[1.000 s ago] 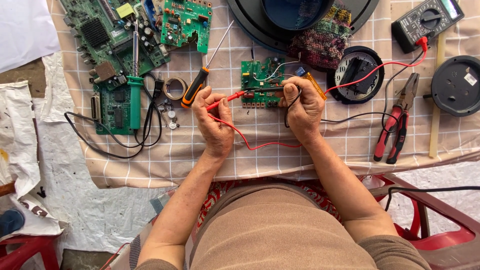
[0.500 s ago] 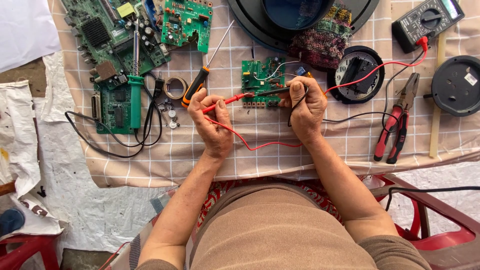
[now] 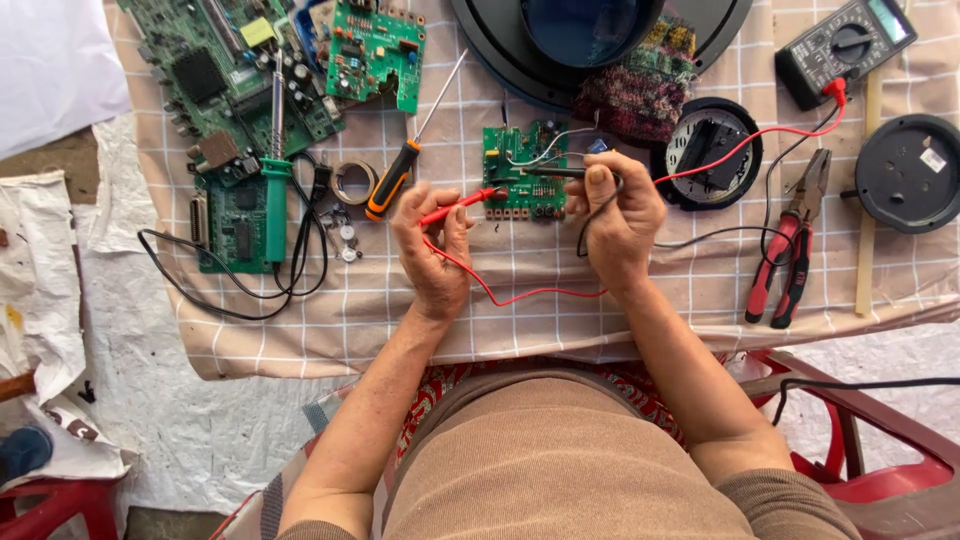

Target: Testing various electronic components on a circuit board using a digital multimeter on a repair bench.

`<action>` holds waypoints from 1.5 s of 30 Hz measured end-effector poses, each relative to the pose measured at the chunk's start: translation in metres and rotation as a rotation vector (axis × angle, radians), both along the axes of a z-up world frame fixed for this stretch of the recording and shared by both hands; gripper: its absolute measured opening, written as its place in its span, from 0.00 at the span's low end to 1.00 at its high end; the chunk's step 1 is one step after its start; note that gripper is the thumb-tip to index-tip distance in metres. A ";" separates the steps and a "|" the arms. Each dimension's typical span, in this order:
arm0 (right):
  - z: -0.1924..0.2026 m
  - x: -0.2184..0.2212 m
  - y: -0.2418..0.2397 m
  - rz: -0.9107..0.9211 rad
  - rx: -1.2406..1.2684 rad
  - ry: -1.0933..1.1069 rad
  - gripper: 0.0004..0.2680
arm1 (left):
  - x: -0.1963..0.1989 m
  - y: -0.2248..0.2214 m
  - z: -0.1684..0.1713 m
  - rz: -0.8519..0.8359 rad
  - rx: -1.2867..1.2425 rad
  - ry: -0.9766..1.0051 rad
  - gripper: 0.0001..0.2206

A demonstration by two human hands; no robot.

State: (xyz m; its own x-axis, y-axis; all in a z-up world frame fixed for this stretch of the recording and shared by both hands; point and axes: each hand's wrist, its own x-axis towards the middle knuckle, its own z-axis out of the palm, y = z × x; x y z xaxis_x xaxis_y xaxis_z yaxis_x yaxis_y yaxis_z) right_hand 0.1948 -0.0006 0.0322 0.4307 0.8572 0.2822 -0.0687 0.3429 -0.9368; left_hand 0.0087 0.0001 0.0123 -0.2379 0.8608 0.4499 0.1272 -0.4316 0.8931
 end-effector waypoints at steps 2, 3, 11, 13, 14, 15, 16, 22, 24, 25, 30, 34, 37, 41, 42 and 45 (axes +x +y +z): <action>0.013 0.000 -0.004 -0.010 0.038 0.016 0.04 | -0.001 0.003 0.004 -0.005 0.037 0.006 0.16; 0.020 0.001 -0.009 -0.014 0.057 -0.043 0.04 | -0.001 0.002 0.007 -0.011 0.061 0.034 0.12; 0.049 -0.004 -0.067 0.081 0.055 -0.189 0.13 | 0.026 -0.024 0.070 -0.158 0.147 0.187 0.09; 0.055 -0.009 -0.076 0.139 0.041 -0.217 0.15 | 0.035 -0.033 0.083 -0.153 0.174 0.270 0.12; 0.060 -0.014 -0.081 0.125 0.042 -0.224 0.15 | 0.040 -0.037 0.086 -0.167 0.180 0.262 0.12; 0.065 -0.019 -0.084 0.183 -0.015 -0.112 0.13 | 0.042 -0.041 0.090 -0.170 0.180 0.276 0.13; 0.071 -0.026 -0.088 0.241 -0.072 0.000 0.11 | 0.044 -0.044 0.093 -0.174 0.180 0.290 0.15; 0.095 -0.012 -0.089 0.224 -0.138 -0.075 0.08 | 0.058 -0.061 0.101 -0.548 -0.225 -0.372 0.22; 0.092 -0.011 -0.088 0.221 -0.134 -0.116 0.07 | 0.061 -0.059 0.112 -0.539 -0.396 -0.564 0.23; 0.090 -0.011 -0.086 0.227 -0.130 -0.154 0.07 | 0.062 -0.058 0.118 -0.513 -0.568 -0.753 0.24; 0.066 0.001 -0.085 0.369 -0.162 -0.255 0.08 | 0.056 -0.048 0.106 -0.499 -0.772 -0.881 0.21; 0.085 0.006 -0.077 0.500 -0.167 -0.349 0.08 | 0.046 -0.041 0.089 -0.548 -0.937 -1.128 0.19; 0.069 0.018 -0.063 0.521 -0.153 -0.313 0.07 | 0.035 -0.035 0.078 -0.612 -0.986 -1.228 0.23; 0.069 0.140 0.002 0.162 -0.208 -0.599 0.03 | 0.028 -0.039 0.065 -0.580 -1.018 -1.044 0.16; 0.070 0.171 0.023 -0.105 -0.257 -0.804 0.01 | 0.028 -0.041 0.064 -0.555 -1.009 -1.018 0.14; 0.049 0.247 0.071 -0.447 -0.582 -1.008 0.03 | 0.028 -0.045 0.053 -0.519 -1.028 -0.981 0.11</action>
State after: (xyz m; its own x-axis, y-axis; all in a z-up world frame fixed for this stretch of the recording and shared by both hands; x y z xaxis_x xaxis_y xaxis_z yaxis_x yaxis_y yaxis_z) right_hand 0.4416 0.0700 0.0808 0.5289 0.7998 0.2838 0.7840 -0.3323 -0.5244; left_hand 0.0369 -0.0448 0.0656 0.3422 0.7733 -0.5337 -0.6462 0.6061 0.4638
